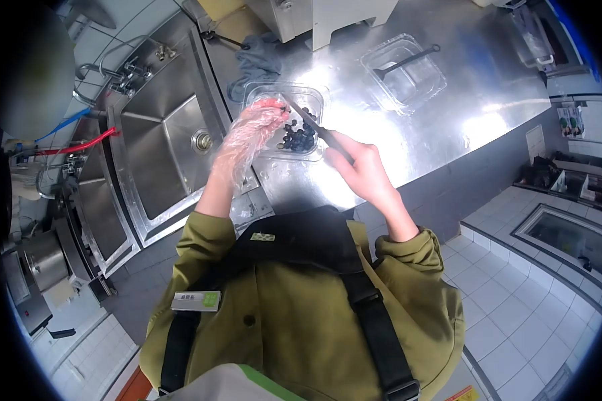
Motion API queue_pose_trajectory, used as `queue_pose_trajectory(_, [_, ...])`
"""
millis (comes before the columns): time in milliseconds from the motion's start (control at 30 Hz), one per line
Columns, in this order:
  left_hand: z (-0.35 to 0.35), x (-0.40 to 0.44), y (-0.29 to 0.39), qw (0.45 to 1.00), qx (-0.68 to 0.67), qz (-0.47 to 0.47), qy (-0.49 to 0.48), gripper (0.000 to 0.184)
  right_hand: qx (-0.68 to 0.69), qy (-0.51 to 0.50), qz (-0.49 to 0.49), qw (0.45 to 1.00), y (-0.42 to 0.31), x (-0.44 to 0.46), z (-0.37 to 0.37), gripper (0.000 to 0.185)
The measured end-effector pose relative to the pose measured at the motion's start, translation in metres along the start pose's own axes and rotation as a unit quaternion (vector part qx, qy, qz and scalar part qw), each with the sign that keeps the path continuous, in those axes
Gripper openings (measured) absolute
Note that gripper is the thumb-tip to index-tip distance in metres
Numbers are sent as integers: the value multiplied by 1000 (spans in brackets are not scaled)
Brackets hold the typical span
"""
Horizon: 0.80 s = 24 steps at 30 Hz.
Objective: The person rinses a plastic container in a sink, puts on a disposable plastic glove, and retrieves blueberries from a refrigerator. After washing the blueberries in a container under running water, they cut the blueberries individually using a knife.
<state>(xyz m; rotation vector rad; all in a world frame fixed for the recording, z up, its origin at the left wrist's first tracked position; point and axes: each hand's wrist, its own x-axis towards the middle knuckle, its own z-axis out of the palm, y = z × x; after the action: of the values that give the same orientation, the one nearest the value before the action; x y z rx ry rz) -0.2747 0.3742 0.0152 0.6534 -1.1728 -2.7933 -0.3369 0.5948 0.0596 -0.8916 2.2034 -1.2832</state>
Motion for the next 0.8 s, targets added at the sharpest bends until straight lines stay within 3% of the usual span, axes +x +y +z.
queue_pose_trajectory(133, [5, -13, 7, 997, -55, 48, -21, 24, -1, -10, -48, 999, -5, 3, 7, 29])
queue_pose_trajectory(333, [2, -13, -6, 970, -233, 43, -51, 24, -11, -6, -83, 996, -16, 1, 5, 30])
queue_pose_trajectory(433, [10, -17, -4, 966, -253, 40, -41, 23, -12, -3, -95, 995, -18, -1, 4, 30])
queue_pose_trajectory(533, [6, -18, -2, 967, -230, 46, -96, 25, -13, -7, -102, 995, -18, -3, 3, 31])
queue_pose_trajectory(633, [17, -28, 5, 982, -177, 66, -5, 29, -18, -8, -107, 994, -21, -5, 3, 31])
queue_pose_trajectory(800, [17, -26, 7, 976, -203, 56, -62, 31, -29, 2, -121, 992, -20, -7, 3, 31])
